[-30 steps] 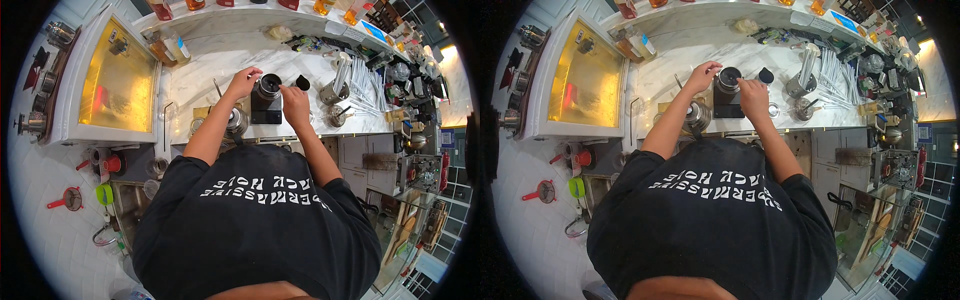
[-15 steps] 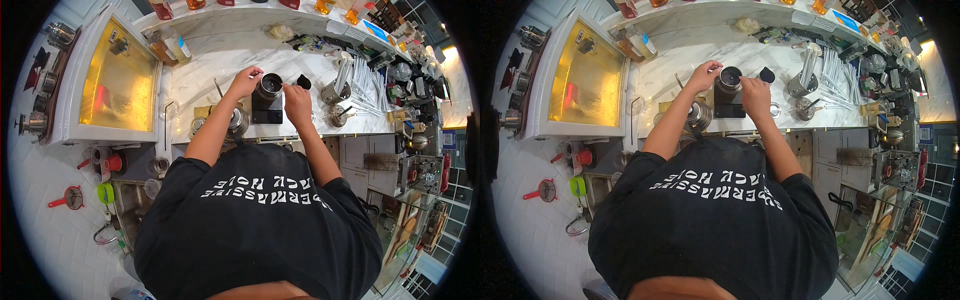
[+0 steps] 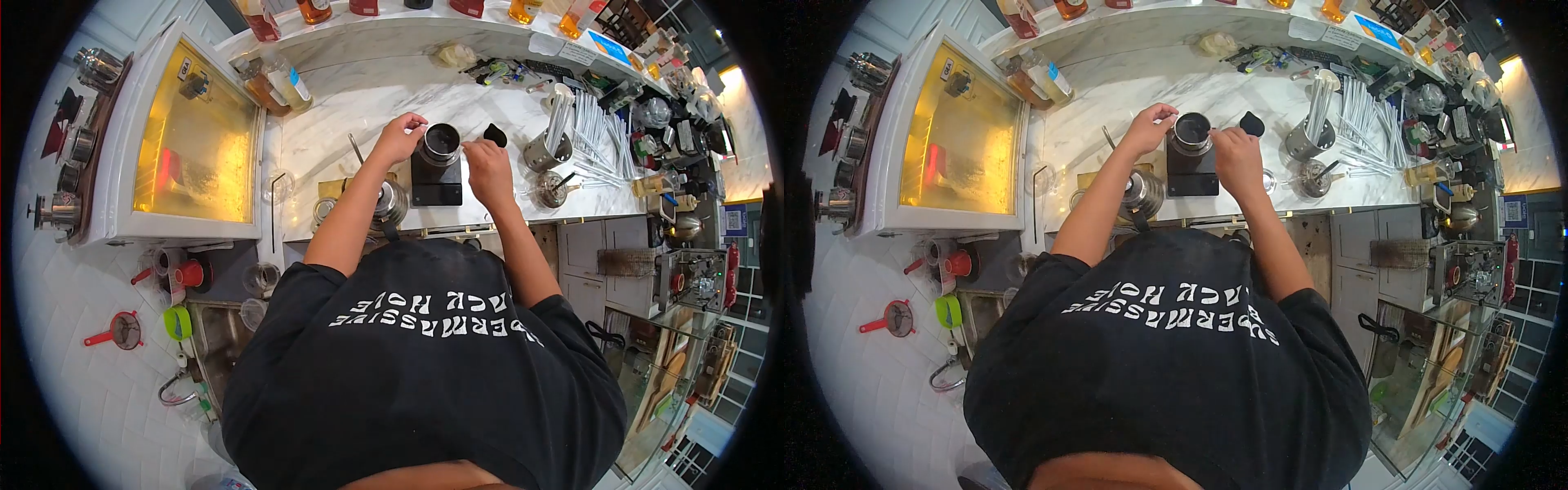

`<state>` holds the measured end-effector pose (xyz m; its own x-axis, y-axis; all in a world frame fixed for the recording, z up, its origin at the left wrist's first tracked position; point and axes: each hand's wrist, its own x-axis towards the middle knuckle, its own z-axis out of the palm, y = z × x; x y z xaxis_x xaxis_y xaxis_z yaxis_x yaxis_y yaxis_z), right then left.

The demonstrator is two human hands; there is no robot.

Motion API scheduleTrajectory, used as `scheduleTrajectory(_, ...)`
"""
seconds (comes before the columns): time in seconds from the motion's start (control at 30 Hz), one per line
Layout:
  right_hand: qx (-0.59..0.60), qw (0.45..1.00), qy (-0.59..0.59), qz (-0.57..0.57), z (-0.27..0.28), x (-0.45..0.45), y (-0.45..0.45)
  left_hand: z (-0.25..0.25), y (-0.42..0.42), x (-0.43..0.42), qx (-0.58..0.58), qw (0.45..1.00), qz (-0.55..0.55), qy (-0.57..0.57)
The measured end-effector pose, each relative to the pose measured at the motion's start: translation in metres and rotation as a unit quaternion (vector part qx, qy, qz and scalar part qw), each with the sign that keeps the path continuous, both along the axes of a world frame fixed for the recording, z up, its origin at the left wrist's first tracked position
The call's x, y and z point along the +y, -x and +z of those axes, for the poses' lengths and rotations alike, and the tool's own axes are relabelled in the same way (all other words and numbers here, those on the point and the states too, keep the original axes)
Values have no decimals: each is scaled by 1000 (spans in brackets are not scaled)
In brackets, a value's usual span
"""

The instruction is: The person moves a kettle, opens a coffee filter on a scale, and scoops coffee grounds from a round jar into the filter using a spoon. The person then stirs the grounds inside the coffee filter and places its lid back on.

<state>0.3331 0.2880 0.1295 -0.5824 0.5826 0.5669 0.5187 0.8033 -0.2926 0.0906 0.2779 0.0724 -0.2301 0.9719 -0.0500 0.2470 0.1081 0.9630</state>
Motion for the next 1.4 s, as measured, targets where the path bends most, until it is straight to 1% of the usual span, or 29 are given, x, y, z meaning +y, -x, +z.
scheduleTrajectory(0.07, -1, 1000, 10, 12, -1, -1, 3, -4, 0, 2, -24, 1000, 4, 6)
scheduleTrajectory(0.2, -11, 1000, 3, 5, 2, 0, 12, -1, -1, -1, -15, 1000, 1, -1)
scheduleTrajectory(0.27, -1, 1000, -5, -11, 4, 5, 10, 6, -2, -2, -18, 999, 7, 27)
scheduleTrajectory(0.33, 3, 1000, 8, -12, 3, 4, 2, 10, -2, -3, -22, 999, 5, 32)
scheduleTrajectory(0.5, -18, 1000, -7, 16, 4, 4, 8, 5, -1, 1, -46, 999, -7, 29)
scheduleTrajectory(0.6, -14, 1000, -6, 19, 5, 10, 11, 2, 0, 0, -33, 999, -4, 23)
scheduleTrajectory(0.67, -39, 999, -7, 12, 6, 16, 3, -2, 0, 1, -36, 999, 19, 20)
scheduleTrajectory(0.73, -46, 999, -19, 5, 9, 12, -3, -3, 1, 2, -34, 999, 20, 24)
scheduleTrajectory(0.83, -44, 998, -20, 43, 8, 7, -3, -1, 0, 4, -38, 999, 17, 36)
scheduleTrajectory(0.9, -43, 998, -21, 40, 7, 8, 2, 2, 0, 4, -41, 998, 16, 45)
scheduleTrajectory(0.97, -35, 999, -23, 30, 5, 12, 8, 6, 0, 2, -1, 999, 9, 54)
scheduleTrajectory(1.0, -33, 999, -21, 30, 7, 11, 6, 10, -1, -2, 0, 998, 9, 55)
scheduleTrajectory(1.07, -36, 999, 14, 13, 12, 10, 1, 19, -5, -7, -84, 995, 17, 58)
scheduleTrajectory(1.1, -22, 1000, 7, 9, 12, 10, -2, 20, -6, -7, -83, 995, 17, 57)
scheduleTrajectory(1.3, -33, 999, 2, 27, 10, 9, 2, 27, -8, -10, -64, 996, 14, 62)
scheduleTrajectory(1.4, -42, 999, 6, 10, 9, 12, 8, 24, -7, -10, -68, 996, 17, 62)
